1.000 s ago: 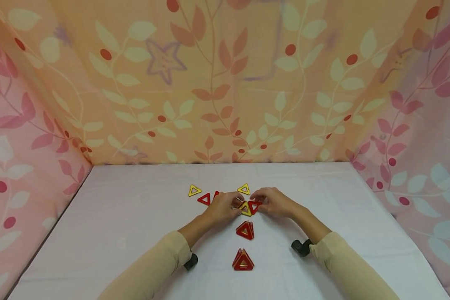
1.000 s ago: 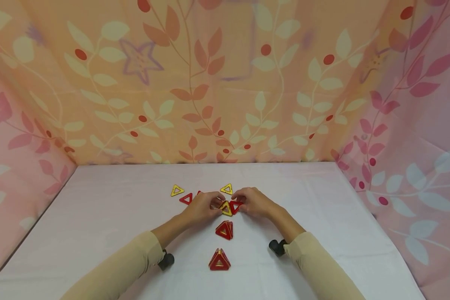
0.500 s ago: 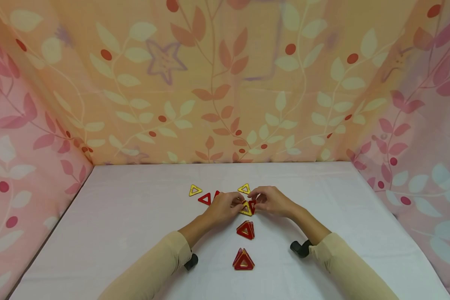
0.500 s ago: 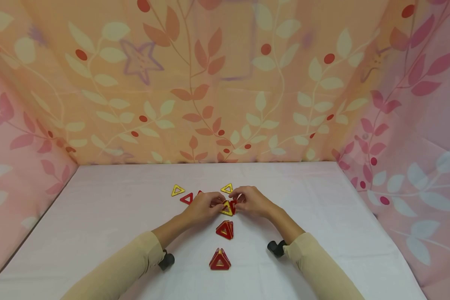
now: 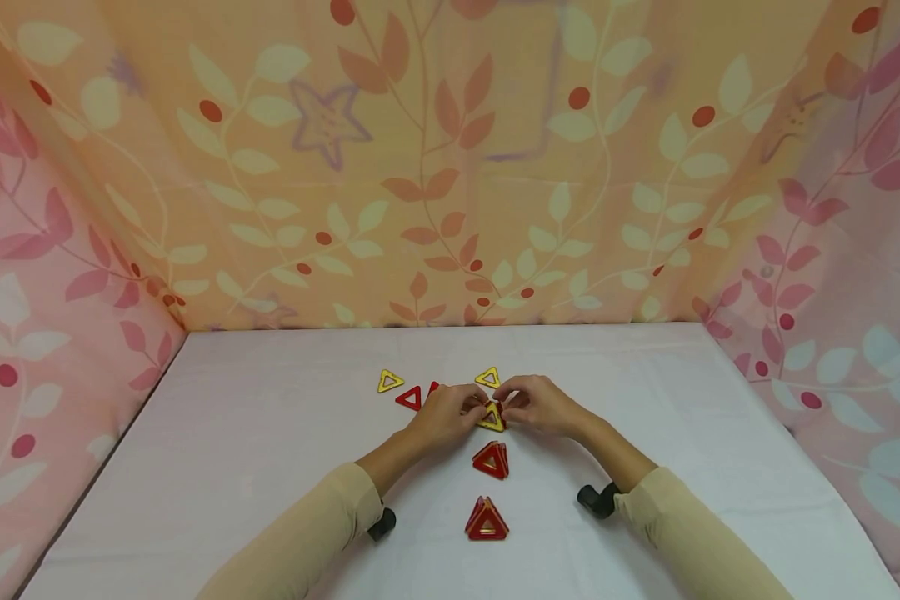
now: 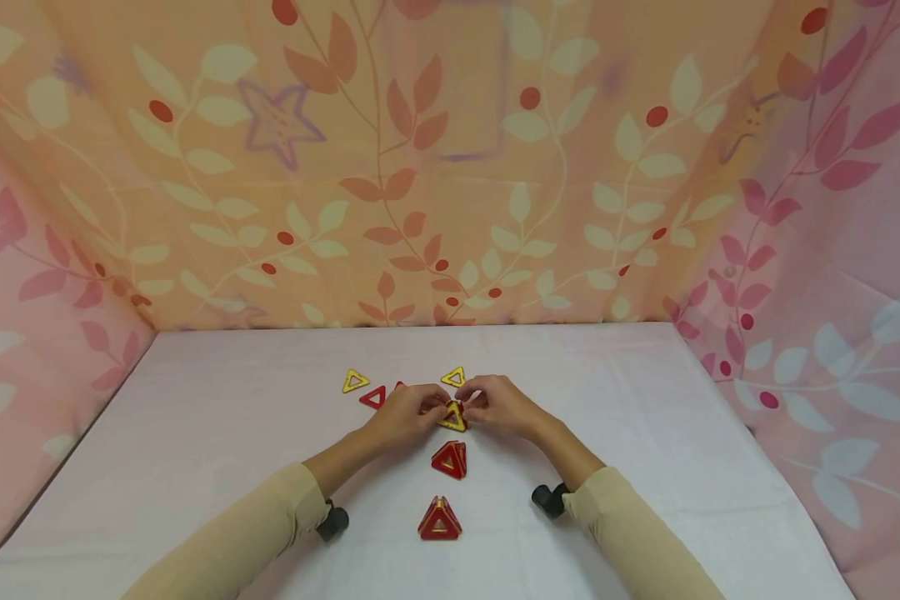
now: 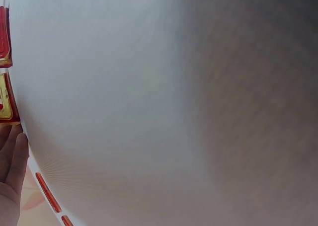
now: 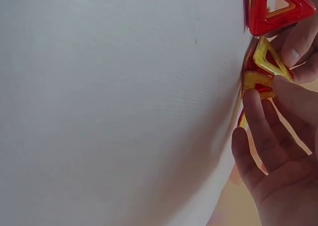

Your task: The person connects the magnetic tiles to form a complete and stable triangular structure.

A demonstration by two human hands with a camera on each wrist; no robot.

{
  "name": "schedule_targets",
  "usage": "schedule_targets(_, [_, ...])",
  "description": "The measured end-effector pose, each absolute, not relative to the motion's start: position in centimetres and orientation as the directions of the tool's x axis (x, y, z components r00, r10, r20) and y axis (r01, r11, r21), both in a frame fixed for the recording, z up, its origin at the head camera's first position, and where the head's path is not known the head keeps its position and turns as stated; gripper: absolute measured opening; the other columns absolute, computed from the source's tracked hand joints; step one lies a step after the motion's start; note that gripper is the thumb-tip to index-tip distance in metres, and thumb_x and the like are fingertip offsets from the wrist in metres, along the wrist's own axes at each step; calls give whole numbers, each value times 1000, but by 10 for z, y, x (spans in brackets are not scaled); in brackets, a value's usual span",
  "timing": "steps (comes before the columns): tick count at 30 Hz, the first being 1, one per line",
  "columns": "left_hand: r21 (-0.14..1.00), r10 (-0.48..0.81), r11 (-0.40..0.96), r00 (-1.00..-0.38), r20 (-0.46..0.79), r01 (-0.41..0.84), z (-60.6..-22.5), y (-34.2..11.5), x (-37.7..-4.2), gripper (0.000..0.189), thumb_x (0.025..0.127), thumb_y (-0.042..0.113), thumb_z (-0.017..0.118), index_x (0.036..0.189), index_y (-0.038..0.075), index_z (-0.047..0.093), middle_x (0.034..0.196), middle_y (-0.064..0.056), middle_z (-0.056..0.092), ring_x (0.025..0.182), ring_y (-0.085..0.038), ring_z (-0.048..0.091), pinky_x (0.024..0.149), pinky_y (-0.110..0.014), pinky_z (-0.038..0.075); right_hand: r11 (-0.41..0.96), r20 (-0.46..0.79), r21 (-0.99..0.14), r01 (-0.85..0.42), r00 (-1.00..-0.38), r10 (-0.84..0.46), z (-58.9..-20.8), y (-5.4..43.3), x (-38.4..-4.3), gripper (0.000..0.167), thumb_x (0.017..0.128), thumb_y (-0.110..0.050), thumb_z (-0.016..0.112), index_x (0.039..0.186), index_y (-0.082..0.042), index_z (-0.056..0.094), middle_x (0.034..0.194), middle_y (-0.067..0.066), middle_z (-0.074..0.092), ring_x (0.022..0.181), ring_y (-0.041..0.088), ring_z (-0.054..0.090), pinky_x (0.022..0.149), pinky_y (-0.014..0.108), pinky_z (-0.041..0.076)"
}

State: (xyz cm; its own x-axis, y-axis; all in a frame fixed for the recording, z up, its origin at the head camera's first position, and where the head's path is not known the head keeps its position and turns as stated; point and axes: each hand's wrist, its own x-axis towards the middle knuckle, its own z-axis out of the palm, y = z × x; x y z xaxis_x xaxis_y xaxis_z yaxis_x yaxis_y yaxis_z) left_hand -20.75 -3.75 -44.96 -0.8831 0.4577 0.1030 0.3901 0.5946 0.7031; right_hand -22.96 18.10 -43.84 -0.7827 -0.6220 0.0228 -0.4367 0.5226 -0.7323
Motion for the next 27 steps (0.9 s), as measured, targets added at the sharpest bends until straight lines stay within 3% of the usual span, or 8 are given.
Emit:
schedule_targets(9, [695, 463, 599, -880, 105, 398, -450, -38, -210, 13, 97, 14, 65, 108, 10, 72, 100, 3, 72, 90, -9, 62, 86, -29, 52, 528, 32, -718, -452, -781, -624, -440, 180, -229, 24, 88, -2, 72, 112, 1, 69, 107, 10, 70, 89, 14, 68, 76, 24, 55])
schedule_targets(17, [701, 457, 605, -886, 85, 379, -446, -39, -211, 15, 98, 13, 63, 107, 9, 74, 100, 2, 72, 88, -12, 60, 94, -39, 45, 533, 43, -709, -462, -782, -621, -440, 179, -229, 23, 88, -2, 73, 110, 1, 71, 105, 9, 72, 89, 15, 69, 77, 25, 55])
schedule_targets(27, [699, 461, 603, -883, 87, 384, -446, -38, -212, 15, 98, 12, 63, 106, 8, 75, 99, 3, 73, 88, -11, 61, 88, -32, 49, 537, 45, -700, -470, -780, -624, -439, 179, -229, 22, 88, -3, 74, 110, 0, 72, 105, 8, 72, 91, 16, 68, 80, 28, 56])
